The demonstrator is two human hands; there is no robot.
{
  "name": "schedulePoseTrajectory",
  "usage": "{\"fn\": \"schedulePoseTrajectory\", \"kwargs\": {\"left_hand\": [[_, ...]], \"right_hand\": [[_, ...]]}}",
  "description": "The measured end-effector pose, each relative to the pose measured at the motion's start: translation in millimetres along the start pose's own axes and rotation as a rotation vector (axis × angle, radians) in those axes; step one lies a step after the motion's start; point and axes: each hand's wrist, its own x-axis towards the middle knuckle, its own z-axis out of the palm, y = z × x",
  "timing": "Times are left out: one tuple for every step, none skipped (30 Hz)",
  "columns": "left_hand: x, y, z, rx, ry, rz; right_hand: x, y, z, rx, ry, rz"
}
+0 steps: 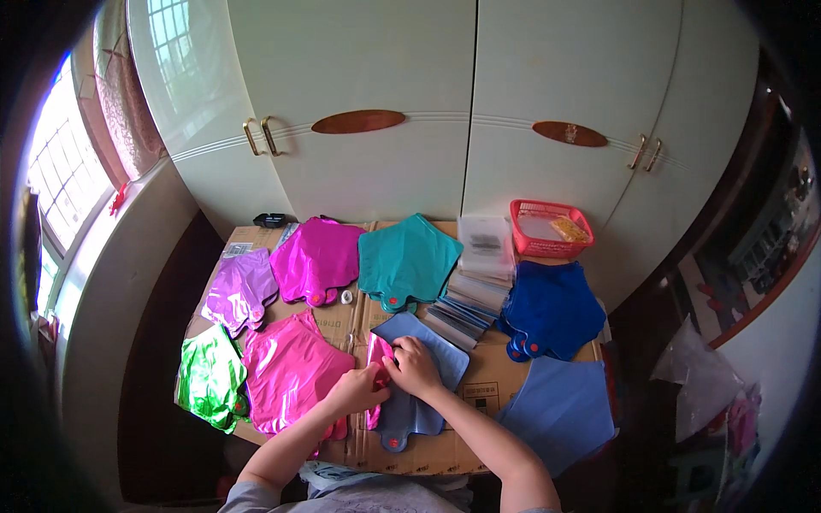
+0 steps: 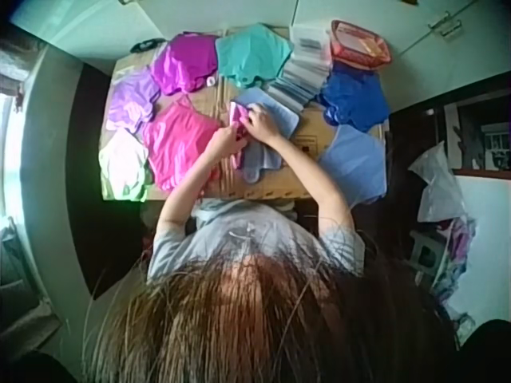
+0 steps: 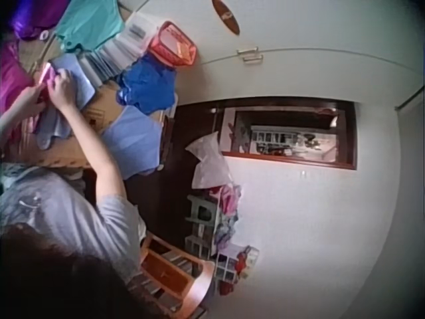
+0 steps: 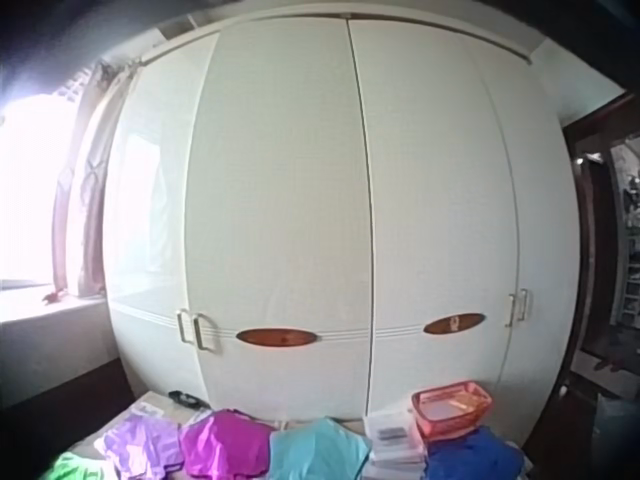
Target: Packaging and organizing various colored plastic bags and sheets on a workbench.
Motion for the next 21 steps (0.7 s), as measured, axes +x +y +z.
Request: {"fn": "schedulePoseTrajectory", "kwargs": {"left_hand": [[-1,-4,-5,-0.018,0.009,0.069],[-1,-8,-12,-0.037,0.017,0.138],[1,-11,-21,0.101,-0.031,0.146],[4,-17,-31,0.197,-0.031,0.255],[7,-23,-38,0.293,-0.031,0.365],[9,-29,-42,0.321,-0.045,0.385],[11,-34,-46,0.349,-0.058,0.406],[13,-38,-48,0.378,-0.072,0.428],[15,-42,-47,0.396,-0.084,0.430],[17,-46,-46,0.414,-0.095,0.432],[17,-49,-44,0.433,-0.107,0.434],[18,-50,-42,0.442,-0.112,0.432],[18,-50,-40,0.452,-0.117,0.429],[19,-51,-38,0.462,-0.122,0.426],[19,-53,-35,0.476,-0.116,0.424],[19,-55,-32,0.491,-0.109,0.421],[19,-56,-30,0.506,-0.103,0.418],[19,-55,-29,0.513,-0.100,0.419],[20,-54,-28,0.520,-0.096,0.421],[20,-54,-27,0.527,-0.093,0.422],[19,-53,-27,0.533,-0.095,0.418]], "right_hand": [[0,1,1,-0.006,0.005,-0.008],[-1,1,1,-0.013,0.010,-0.016],[-1,1,1,-0.006,0.008,-0.012],[0,0,0,0.003,0.008,-0.009],[0,-1,0,0.010,0.008,-0.005],[1,-1,0,0.009,0.014,-0.004],[1,-2,0,0.007,0.020,-0.001],[0,-2,0,0.005,0.027,0.002],[0,-2,1,0.006,0.029,0.003],[0,-2,2,0.008,0.032,0.004],[1,-2,3,0.010,0.034,0.005],[0,-2,3,-0.001,0.040,0.006],[1,-2,3,-0.011,0.046,0.006],[1,-2,3,-0.020,0.052,0.005],[0,-2,3,-0.025,0.052,0.009],[0,-3,3,-0.029,0.052,0.012],[0,-3,4,-0.033,0.052,0.015],[0,-2,4,-0.032,0.049,0.017],[0,-1,4,-0.032,0.045,0.019],[-1,-1,4,-0.031,0.042,0.020],[-1,-1,4,-0.034,0.042,0.018]]}}
